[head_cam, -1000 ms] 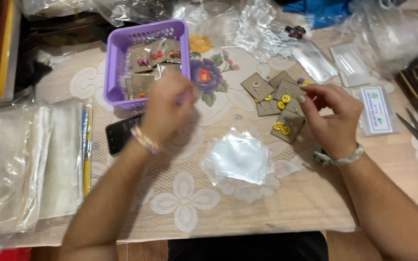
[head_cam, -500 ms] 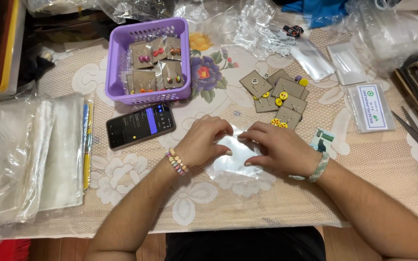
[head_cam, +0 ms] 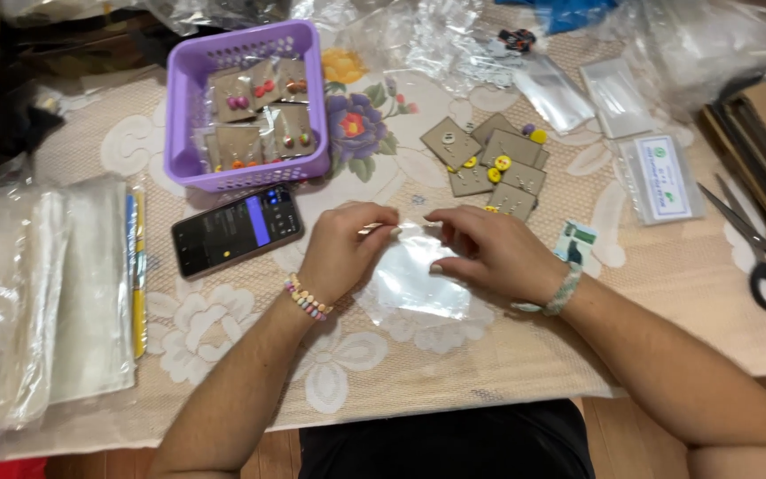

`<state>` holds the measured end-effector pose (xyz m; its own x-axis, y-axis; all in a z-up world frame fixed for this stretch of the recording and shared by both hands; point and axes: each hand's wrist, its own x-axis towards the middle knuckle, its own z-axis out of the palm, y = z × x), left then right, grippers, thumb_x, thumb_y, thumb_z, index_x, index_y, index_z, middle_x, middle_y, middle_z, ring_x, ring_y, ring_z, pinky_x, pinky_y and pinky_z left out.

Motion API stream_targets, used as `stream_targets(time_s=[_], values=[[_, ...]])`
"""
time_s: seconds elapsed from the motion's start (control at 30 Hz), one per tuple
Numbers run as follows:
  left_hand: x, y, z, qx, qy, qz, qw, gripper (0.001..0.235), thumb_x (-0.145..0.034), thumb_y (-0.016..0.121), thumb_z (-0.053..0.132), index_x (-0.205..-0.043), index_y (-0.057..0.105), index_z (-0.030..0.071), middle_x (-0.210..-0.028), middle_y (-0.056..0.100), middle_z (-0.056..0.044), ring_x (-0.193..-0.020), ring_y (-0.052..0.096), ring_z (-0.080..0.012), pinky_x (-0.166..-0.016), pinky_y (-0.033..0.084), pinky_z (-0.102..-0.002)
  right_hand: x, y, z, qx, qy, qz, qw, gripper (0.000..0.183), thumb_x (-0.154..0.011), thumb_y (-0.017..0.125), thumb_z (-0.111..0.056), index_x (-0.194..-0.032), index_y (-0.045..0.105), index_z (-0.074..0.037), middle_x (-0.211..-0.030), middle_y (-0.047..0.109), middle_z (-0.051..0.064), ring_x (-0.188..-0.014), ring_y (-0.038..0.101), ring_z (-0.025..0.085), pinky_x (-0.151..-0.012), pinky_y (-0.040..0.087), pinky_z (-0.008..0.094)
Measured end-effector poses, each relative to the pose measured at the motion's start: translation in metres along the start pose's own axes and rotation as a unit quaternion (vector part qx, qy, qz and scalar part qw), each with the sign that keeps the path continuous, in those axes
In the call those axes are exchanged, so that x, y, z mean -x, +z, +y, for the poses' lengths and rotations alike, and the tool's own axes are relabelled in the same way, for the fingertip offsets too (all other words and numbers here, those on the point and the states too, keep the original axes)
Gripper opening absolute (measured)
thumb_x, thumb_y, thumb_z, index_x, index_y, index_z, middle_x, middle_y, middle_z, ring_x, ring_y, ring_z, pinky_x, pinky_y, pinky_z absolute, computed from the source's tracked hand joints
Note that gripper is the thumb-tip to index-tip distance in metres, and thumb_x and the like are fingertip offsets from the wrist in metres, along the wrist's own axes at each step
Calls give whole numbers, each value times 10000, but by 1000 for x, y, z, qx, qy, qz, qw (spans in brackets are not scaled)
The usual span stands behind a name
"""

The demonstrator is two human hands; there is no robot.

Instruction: The person places individual earrings onto cardboard backing cards and then inserts each carded set into a small plastic bag at a desk.

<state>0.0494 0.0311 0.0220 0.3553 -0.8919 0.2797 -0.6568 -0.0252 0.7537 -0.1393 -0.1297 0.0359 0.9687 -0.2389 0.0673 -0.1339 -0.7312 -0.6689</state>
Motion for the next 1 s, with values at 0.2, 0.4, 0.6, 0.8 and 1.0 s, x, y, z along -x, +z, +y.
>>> stream_targets(time_s=[0.2,0.4,0.6,0.8,1.0], values=[[-17,3,-13,42,82,71,993,52,-905,739,75,-938,764,106,-979,770,-81,-1012,703,-321,-917,541,-435,-17,-5,15,-87,-57,110,989,353,-793,832,-165,-1133,737,-155,-997,715,36,-833,697,216,-668,569,333],[-50,-5,15,202,36,140,969,82,-936,755,151,-989,768,90,-833,743,-26,-856,629,-82,-816,535,-301,-43,-43,14,-228,-19,111,967,134,-920,747,-102,-1052,758,-81,-919,750,83,-845,701,168,-719,567,270],[-36,17,26,246,-12,55,968,335,-886,759,55,-1212,683,68,-958,766,-133,-937,723,-201,-786,556,-283,-33,-43,1,-225,29,106,968,110,-959,717,-115,-1030,753,-38,-800,732,118,-729,692,179,-686,569,278],[-27,29,19,286,-84,29,954,213,-914,705,-9,-1122,733,24,-975,766,-175,-895,750,-230,-782,620,-310,-25,-33,-5,-168,25,100,980,129,-996,650,-120,-1013,762,-57,-781,747,79,-759,678,157,-713,559,296],[-21,31,20,264,-101,46,958,219,-882,725,-28,-1090,745,38,-946,773,-168,-897,753,-252,-787,612,-326,-31,-15,22,-238,34,195,951,85,-911,767,-50,-985,731,-30,-817,742,86,-788,680,122,-705,583,239]])
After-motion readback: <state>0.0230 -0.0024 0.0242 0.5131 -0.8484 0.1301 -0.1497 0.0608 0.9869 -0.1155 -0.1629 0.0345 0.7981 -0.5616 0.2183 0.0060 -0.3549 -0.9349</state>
